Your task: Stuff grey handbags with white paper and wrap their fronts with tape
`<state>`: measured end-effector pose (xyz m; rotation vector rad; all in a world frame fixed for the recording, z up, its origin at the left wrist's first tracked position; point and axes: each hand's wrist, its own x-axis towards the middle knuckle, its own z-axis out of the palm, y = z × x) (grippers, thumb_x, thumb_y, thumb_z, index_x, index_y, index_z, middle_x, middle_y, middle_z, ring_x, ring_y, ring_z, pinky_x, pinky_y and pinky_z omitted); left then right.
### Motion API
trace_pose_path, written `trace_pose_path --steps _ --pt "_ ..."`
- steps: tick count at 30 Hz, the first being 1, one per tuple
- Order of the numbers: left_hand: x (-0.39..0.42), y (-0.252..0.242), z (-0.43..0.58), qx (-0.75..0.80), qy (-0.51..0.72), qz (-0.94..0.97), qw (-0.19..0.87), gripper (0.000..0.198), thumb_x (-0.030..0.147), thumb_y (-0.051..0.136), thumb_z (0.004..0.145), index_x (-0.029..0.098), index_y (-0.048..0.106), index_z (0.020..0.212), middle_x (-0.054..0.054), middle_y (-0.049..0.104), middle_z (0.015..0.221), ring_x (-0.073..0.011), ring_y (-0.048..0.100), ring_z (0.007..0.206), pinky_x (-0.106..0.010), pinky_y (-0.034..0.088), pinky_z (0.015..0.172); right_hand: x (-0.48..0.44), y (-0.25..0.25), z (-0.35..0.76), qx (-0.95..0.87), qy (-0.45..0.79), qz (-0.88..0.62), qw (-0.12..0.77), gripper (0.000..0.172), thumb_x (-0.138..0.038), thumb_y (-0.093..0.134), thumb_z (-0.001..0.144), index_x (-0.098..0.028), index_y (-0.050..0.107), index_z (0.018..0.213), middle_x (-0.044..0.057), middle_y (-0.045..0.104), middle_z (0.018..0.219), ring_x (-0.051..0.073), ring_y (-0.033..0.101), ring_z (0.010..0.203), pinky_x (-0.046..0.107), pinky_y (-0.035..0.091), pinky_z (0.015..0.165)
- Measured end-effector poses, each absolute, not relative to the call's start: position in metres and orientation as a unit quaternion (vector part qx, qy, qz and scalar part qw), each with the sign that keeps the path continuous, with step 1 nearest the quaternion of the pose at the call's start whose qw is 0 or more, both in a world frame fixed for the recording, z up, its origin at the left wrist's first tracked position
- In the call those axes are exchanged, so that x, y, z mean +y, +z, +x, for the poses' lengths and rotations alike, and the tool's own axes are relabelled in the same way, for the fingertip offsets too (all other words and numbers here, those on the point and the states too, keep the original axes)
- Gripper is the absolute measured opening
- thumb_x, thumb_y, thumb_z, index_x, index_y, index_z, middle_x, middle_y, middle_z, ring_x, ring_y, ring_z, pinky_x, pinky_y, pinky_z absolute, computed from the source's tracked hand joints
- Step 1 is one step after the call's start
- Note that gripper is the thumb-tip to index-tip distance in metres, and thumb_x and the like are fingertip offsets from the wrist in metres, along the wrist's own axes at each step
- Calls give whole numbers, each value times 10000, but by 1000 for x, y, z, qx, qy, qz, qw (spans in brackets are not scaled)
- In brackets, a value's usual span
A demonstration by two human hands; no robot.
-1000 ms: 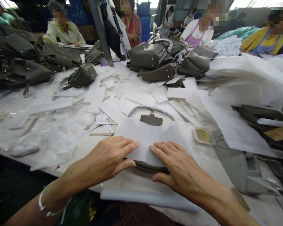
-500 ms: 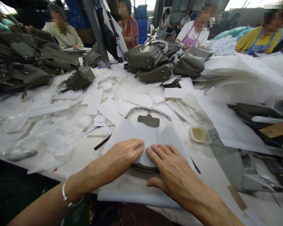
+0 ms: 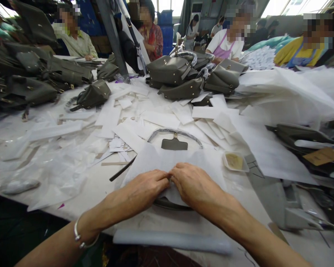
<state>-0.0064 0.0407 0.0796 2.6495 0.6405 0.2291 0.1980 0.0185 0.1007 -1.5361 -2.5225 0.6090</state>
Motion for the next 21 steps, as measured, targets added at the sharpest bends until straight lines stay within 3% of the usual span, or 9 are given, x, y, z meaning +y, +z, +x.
trace_pose_path --steps 3,9,16,21 --pt "41 77 -7 233 69 951 191 160 32 477 935 152 559 1001 -42 641 1005 -180 621 920 -308 524 868 26 83 196 -824 222 -517 70 260 -144 486 916 -199 740 931 68 733 922 219 683 881 355 545 827" --pt "36 62 -7 253 50 954 150 144 53 481 924 163 541 994 -30 640 935 -197 622 815 -336 547 761 17 45 204 -825 214 -496 166 263 -207 484 967 -204 745 941 62 742 983 197 660 920 334 532 866" --pt "27 37 -7 307 42 935 172 171 107 433 960 174 547 1068 -25 656 949 -193 638 808 -313 534 715 5 19 195 -857 138 -467 169 245 -194 507 976 -199 721 856 51 720 913 183 612 849 312 497 785" --pt "25 30 -6 322 25 934 153 111 154 478 958 188 581 980 -20 642 922 -195 624 806 -295 513 664 3 14 194 -870 108 -464 130 173 -172 576 940 -194 685 807 29 703 892 192 579 824 331 455 761"
